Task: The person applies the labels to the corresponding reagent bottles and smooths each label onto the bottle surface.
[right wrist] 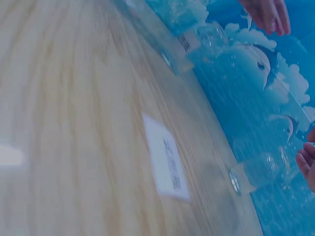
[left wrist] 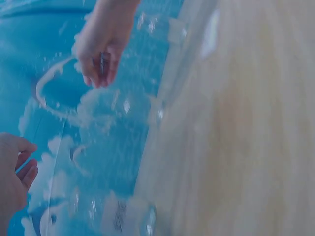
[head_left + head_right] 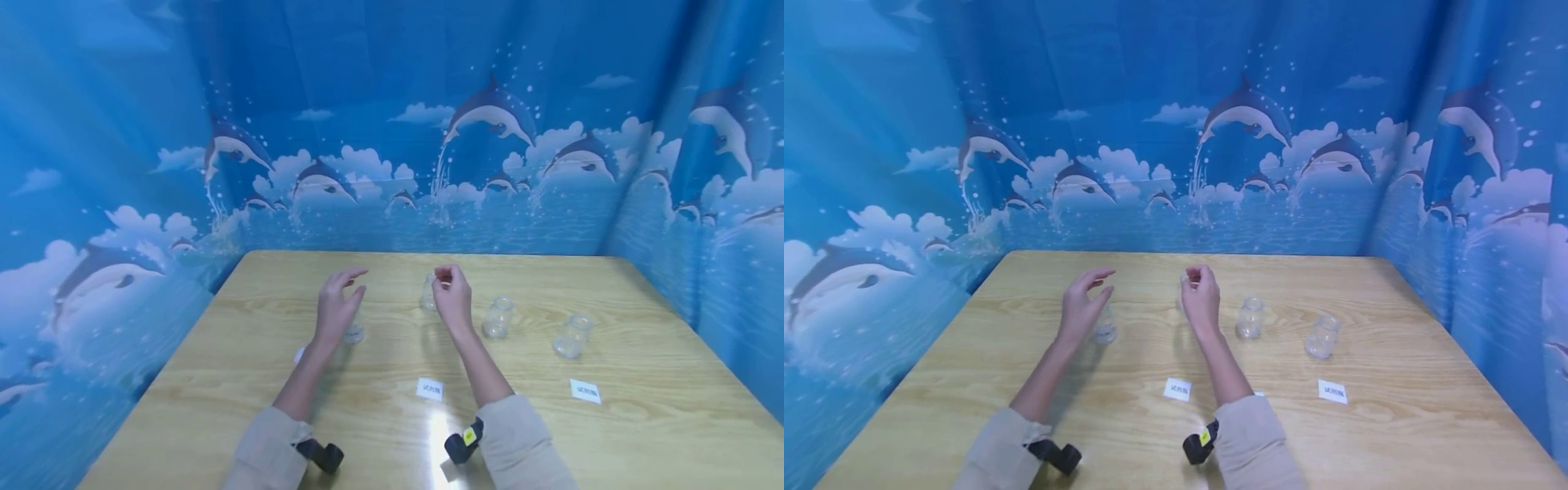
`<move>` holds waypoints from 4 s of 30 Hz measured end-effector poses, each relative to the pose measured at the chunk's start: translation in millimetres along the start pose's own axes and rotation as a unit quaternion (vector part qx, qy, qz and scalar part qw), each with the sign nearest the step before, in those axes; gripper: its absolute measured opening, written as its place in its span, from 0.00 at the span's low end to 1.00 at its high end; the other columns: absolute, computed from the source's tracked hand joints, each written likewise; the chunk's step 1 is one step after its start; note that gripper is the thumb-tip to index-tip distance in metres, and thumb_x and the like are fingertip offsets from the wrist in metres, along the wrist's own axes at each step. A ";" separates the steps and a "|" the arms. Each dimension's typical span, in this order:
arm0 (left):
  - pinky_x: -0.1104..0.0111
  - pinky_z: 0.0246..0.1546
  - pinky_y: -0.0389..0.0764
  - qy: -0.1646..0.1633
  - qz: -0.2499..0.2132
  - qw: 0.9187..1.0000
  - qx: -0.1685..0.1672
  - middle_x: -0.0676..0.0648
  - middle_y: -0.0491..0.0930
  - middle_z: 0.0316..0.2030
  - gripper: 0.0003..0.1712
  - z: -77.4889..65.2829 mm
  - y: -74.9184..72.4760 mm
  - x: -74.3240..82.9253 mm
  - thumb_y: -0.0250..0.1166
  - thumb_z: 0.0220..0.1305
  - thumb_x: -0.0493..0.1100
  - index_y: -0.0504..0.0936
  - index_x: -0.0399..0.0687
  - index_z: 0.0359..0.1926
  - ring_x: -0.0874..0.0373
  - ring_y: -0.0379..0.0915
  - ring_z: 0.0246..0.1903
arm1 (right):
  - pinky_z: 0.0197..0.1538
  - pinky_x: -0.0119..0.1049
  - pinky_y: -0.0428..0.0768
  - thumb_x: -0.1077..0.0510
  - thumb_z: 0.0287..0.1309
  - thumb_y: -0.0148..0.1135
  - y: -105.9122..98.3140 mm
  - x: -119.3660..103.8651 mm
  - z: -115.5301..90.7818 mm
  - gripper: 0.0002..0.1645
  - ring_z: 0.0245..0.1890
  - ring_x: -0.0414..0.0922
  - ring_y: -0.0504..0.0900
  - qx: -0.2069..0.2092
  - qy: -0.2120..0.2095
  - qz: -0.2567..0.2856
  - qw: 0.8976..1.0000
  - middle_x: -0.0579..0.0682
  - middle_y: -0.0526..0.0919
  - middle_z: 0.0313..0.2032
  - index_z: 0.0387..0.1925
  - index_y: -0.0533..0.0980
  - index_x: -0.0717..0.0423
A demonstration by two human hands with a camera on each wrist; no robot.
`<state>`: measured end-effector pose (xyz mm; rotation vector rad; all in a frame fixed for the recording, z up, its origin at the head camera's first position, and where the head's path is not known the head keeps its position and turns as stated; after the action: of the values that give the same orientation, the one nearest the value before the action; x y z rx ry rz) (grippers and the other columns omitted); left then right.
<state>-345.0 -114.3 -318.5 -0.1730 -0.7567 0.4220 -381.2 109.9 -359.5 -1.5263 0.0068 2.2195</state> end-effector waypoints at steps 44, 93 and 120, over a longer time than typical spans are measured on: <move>0.61 0.56 0.66 -0.300 -0.171 0.930 -0.130 0.37 0.71 0.54 0.21 -43.4 145.4 -74.4 0.57 0.63 0.35 0.68 0.35 0.57 0.47 0.66 0.55 | 0.48 0.42 0.76 0.59 0.60 0.57 19.9 66.5 -10.5 0.26 0.52 0.58 0.72 -0.176 0.121 0.002 0.977 0.64 0.70 0.54 0.57 0.64 0.65; 0.58 0.53 0.69 -0.297 -0.152 0.934 -0.126 0.35 0.71 0.53 0.21 -81.0 93.0 -45.0 0.58 0.62 0.34 0.68 0.34 0.55 0.43 0.68 0.52 | 0.46 0.40 0.77 0.61 0.58 0.58 30.7 37.6 -60.9 0.23 0.50 0.57 0.74 -0.223 0.114 0.026 0.968 0.62 0.73 0.51 0.54 0.67 0.64; 0.68 0.45 0.71 0.056 0.117 0.913 -0.388 0.53 0.76 0.43 0.18 -129.1 102.9 12.4 0.65 0.54 0.54 0.82 0.52 0.43 0.62 0.67 0.43 | 0.53 0.48 0.69 0.48 0.46 0.68 -14.5 30.0 -125.9 0.17 0.50 0.44 0.70 -0.396 -0.138 -0.182 0.889 0.42 0.74 0.46 0.40 0.77 0.47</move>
<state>-278.8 -16.4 -434.4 -1.0362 -0.7599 0.3130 -273.0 102.2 -431.7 -1.3662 -1.3034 2.1893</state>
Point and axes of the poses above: each hand's wrist, its own z-axis towards the middle knuckle, its own y-axis out of the palm, x = y × z, the point moved 9 cm from there along z, towards the middle knuckle
